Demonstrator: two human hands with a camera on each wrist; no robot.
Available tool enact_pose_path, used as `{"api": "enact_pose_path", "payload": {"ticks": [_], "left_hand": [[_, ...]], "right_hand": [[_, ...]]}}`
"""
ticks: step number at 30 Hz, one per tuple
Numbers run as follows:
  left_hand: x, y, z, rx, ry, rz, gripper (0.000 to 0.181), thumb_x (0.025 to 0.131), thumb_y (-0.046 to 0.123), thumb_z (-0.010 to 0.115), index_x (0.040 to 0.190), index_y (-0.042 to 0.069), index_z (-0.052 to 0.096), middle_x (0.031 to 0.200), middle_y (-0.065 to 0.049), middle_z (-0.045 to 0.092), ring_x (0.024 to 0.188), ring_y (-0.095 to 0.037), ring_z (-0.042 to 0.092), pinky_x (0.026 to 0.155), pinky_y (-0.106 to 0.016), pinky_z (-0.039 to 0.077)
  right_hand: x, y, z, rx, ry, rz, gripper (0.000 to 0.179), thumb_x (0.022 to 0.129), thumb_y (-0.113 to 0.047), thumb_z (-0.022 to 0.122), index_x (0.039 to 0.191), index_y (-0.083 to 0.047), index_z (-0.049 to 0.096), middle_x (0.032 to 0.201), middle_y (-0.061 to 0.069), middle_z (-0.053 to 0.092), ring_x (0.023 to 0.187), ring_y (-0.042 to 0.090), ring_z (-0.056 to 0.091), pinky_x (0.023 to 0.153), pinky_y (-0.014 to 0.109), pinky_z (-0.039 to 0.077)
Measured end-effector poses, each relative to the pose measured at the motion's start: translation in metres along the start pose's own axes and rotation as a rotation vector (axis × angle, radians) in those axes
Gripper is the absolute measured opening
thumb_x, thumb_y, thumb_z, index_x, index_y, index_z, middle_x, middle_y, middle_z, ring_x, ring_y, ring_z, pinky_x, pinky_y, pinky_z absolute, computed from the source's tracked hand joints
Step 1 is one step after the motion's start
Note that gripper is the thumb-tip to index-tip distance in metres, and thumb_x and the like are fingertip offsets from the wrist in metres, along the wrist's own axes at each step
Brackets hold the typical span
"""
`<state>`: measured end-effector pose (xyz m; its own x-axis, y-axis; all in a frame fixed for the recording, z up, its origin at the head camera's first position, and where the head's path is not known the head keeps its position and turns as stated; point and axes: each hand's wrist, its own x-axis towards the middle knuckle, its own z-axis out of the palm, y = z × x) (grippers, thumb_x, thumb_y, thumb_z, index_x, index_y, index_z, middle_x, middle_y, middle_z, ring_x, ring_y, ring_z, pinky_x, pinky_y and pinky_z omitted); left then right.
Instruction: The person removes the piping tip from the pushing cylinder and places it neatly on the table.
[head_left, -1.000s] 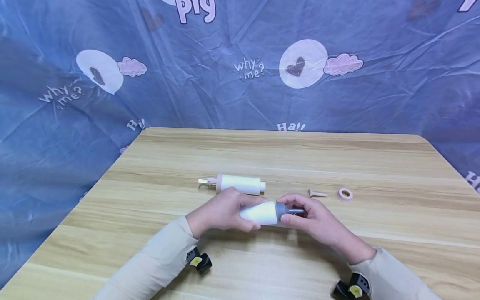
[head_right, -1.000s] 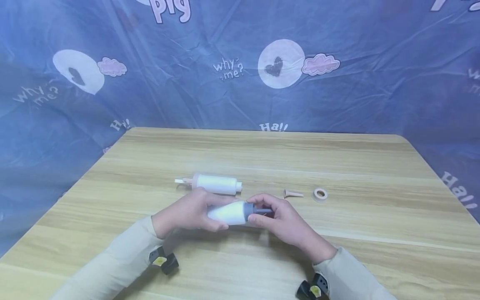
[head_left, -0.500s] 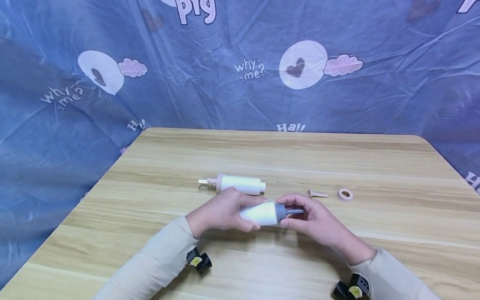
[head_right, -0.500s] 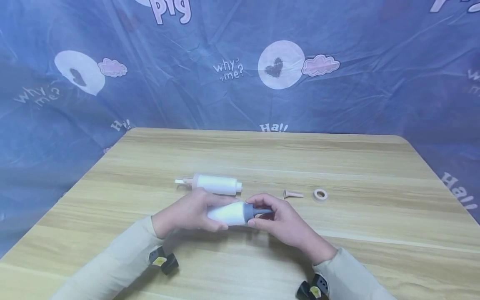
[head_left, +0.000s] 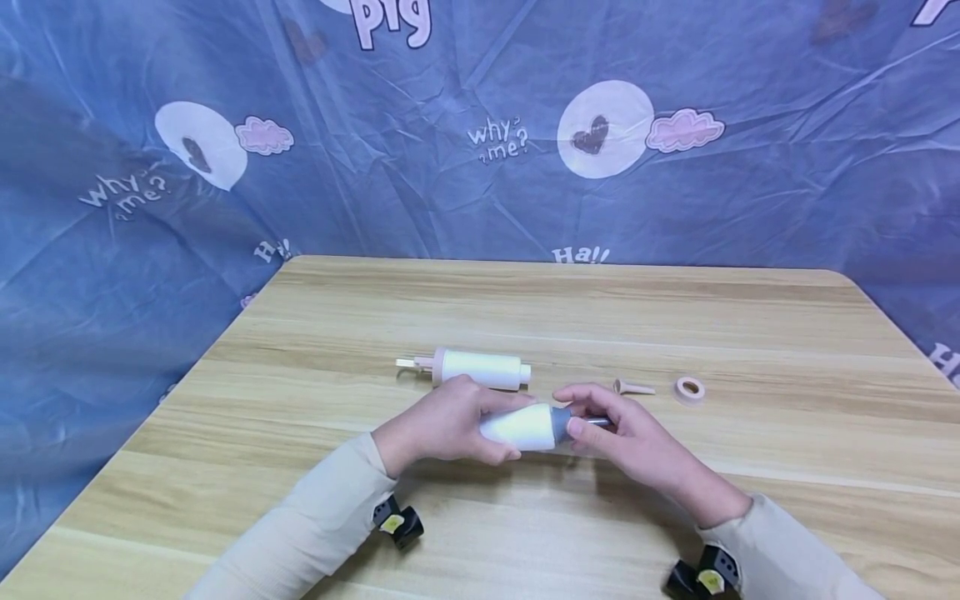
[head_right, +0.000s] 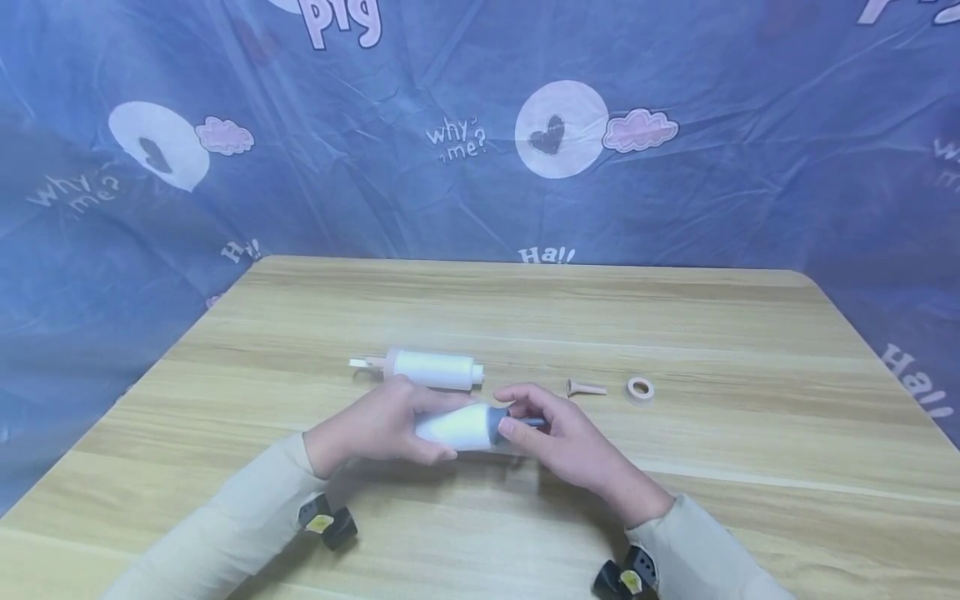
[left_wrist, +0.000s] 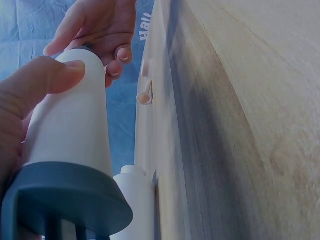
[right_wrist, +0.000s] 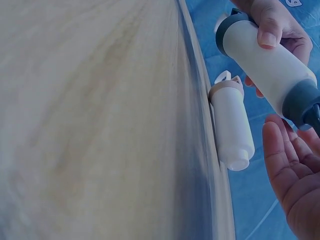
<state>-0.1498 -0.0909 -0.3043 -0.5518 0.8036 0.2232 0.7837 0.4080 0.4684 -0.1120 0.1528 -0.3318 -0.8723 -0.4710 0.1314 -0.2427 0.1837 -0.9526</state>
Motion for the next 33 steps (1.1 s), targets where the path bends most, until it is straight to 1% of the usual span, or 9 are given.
{"api": "enact_pose_path", "payload": {"ticks": [5, 9, 13, 16, 18, 22, 25, 28, 33], "left_hand": [[0.0006, 0.0003, 0.0005, 0.003, -0.004, -0.006, 0.051, 0.07, 0.025, 0.077, 0.119, 0.014, 0.065, 0.102, -0.001, 0.07, 0.07, -0.004, 0.056, 0.062, -0.012, 0.043], [0.0006, 0.0007, 0.0007, 0.008, -0.012, -0.009, 0.051, 0.071, 0.024, 0.077, 0.119, 0.013, 0.064, 0.102, -0.001, 0.07, 0.069, -0.003, 0.056, 0.061, -0.011, 0.042], [0.0007, 0.0007, 0.0008, 0.02, -0.009, -0.001, 0.051, 0.07, 0.024, 0.077, 0.119, 0.013, 0.064, 0.101, 0.0, 0.07, 0.068, -0.004, 0.055, 0.06, -0.011, 0.042], [0.0008, 0.0008, 0.0008, 0.02, -0.011, -0.003, 0.052, 0.07, 0.024, 0.077, 0.119, 0.013, 0.064, 0.101, 0.0, 0.07, 0.068, -0.004, 0.055, 0.059, -0.012, 0.042], [0.0007, 0.001, 0.0004, 0.017, -0.014, -0.004, 0.052, 0.07, 0.024, 0.077, 0.119, 0.013, 0.064, 0.1, 0.0, 0.07, 0.067, -0.004, 0.055, 0.059, -0.012, 0.042], [0.0002, 0.0009, -0.0003, 0.012, -0.022, -0.006, 0.052, 0.071, 0.024, 0.077, 0.12, 0.013, 0.064, 0.1, 0.0, 0.07, 0.068, -0.004, 0.055, 0.06, -0.012, 0.042], [-0.0002, 0.0006, -0.0001, 0.011, -0.027, -0.005, 0.051, 0.072, 0.024, 0.076, 0.12, 0.013, 0.064, 0.101, -0.001, 0.07, 0.068, -0.003, 0.055, 0.061, -0.012, 0.042], [-0.0005, 0.0007, 0.0, 0.014, -0.033, -0.002, 0.052, 0.072, 0.025, 0.076, 0.121, 0.014, 0.063, 0.102, -0.001, 0.07, 0.068, -0.003, 0.056, 0.061, -0.012, 0.042], [-0.0003, 0.0008, 0.0002, 0.021, -0.033, 0.0, 0.052, 0.072, 0.026, 0.076, 0.121, 0.014, 0.063, 0.103, -0.001, 0.07, 0.069, -0.003, 0.056, 0.061, -0.011, 0.042]], "right_hand": [[0.0006, 0.0004, -0.0023, -0.009, -0.027, 0.023, 0.034, 0.096, -0.012, 0.048, 0.123, 0.01, 0.047, 0.095, 0.021, 0.059, 0.08, 0.019, 0.063, 0.071, 0.033, 0.055], [0.0006, 0.0005, -0.0034, 0.008, -0.046, 0.058, 0.037, 0.095, -0.012, 0.051, 0.123, 0.011, 0.047, 0.09, 0.019, 0.061, 0.074, 0.023, 0.064, 0.068, 0.033, 0.055], [0.0011, 0.0004, -0.0039, 0.041, -0.068, 0.061, 0.036, 0.093, -0.011, 0.054, 0.12, 0.013, 0.048, 0.089, 0.02, 0.061, 0.072, 0.02, 0.064, 0.068, 0.033, 0.056], [0.0013, 0.0003, -0.0041, 0.044, -0.079, 0.047, 0.035, 0.092, -0.01, 0.055, 0.117, 0.013, 0.05, 0.09, 0.021, 0.062, 0.074, 0.016, 0.064, 0.069, 0.033, 0.056], [0.0012, 0.0004, -0.004, 0.026, -0.072, 0.048, 0.033, 0.091, -0.011, 0.056, 0.116, 0.011, 0.052, 0.091, 0.02, 0.063, 0.076, 0.014, 0.064, 0.07, 0.032, 0.055], [0.0007, 0.0005, -0.0037, -0.049, -0.037, 0.059, 0.031, 0.088, -0.013, 0.061, 0.115, 0.002, 0.056, 0.093, 0.014, 0.063, 0.079, 0.013, 0.062, 0.07, 0.029, 0.054], [0.0005, 0.0008, -0.0031, -0.086, -0.018, 0.056, 0.031, 0.086, -0.014, 0.063, 0.114, -0.001, 0.058, 0.094, 0.012, 0.063, 0.081, 0.014, 0.061, 0.07, 0.027, 0.052], [0.0003, 0.0011, -0.0022, -0.094, -0.009, 0.053, 0.031, 0.085, -0.014, 0.065, 0.114, -0.002, 0.059, 0.095, 0.011, 0.063, 0.082, 0.014, 0.06, 0.072, 0.026, 0.051], [-0.0005, 0.0, -0.0012, -0.089, -0.003, 0.031, 0.033, 0.085, -0.012, 0.065, 0.115, -0.001, 0.058, 0.099, 0.013, 0.063, 0.084, 0.012, 0.06, 0.073, 0.025, 0.051]]}}
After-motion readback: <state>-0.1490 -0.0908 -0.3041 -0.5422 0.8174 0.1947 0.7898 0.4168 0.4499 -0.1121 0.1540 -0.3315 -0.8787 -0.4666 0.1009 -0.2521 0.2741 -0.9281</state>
